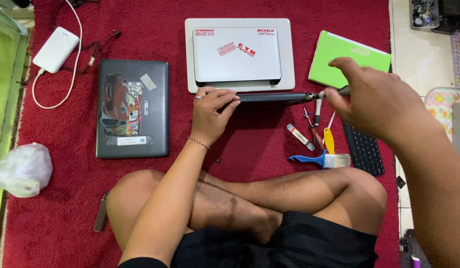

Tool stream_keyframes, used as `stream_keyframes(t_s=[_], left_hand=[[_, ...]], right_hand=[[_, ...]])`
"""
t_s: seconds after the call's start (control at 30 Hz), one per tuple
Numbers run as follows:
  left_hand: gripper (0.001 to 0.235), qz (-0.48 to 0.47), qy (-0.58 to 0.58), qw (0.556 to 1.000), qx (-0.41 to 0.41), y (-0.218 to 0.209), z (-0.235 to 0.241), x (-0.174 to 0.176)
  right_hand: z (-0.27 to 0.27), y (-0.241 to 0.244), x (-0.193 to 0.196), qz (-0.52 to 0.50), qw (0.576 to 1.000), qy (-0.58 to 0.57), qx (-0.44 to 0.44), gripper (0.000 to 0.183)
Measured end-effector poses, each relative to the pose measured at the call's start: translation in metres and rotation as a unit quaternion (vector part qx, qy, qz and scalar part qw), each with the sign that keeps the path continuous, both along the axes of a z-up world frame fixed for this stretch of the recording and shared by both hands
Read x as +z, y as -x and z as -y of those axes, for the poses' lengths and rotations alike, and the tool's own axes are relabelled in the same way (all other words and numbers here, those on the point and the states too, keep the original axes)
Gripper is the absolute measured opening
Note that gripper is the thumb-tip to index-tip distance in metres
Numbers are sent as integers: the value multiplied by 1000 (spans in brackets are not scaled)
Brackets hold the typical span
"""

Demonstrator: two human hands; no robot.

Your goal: The person disassembles a black laptop while sitting on the floor. They use a screwdriver to remove screws from the back cover, then use a plastic pry tool to separate the casing. The person proceeds to unscrew and remove internal components, including a metal shield and a hard drive, exposing the motherboard.

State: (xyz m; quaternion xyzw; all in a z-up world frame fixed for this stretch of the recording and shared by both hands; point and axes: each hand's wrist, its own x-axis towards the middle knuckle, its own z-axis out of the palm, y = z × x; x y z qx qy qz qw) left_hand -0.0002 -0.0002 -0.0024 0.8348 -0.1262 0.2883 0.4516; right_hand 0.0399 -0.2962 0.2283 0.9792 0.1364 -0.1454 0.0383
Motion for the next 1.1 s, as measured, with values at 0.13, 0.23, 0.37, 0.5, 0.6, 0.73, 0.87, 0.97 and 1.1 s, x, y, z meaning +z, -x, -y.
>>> stream_keyframes(t_s=[0.13,0.23,0.37,0.5,0.6,0.73,0.87,0.97,1.1], left_hand=[[3,4,-3,1000,-5,-1,-1,1],[4,12,-3,1000,-3,0,0,3],[4,-2,7,1000,-1,0,1,0],[3,1,-2,1000,-2,0,-1,2],[3,1,0,1000,-5,-1,0,2],[2,8,0,1000,-7,-1,0,2],[1,8,1,1000,-6,-1,0,3],[1,7,-4,1000,-10,-2,-1,4],[3,6,1,1000,-3,-1,1,0]], right_hand=[[18,-3,-14,26,993,-100,60,75],[-4,8,7,4,999,-35,-15,74],[8,5,-4,11,999,-34,5,48],[9,5,-7,24,998,-59,16,63],[17,4,-14,43,997,-61,19,53],[15,6,-9,18,995,-98,20,75],[28,3,-23,51,997,-50,13,44],[31,2,-24,62,986,-136,73,66],[37,3,-28,41,996,-73,-5,37]])
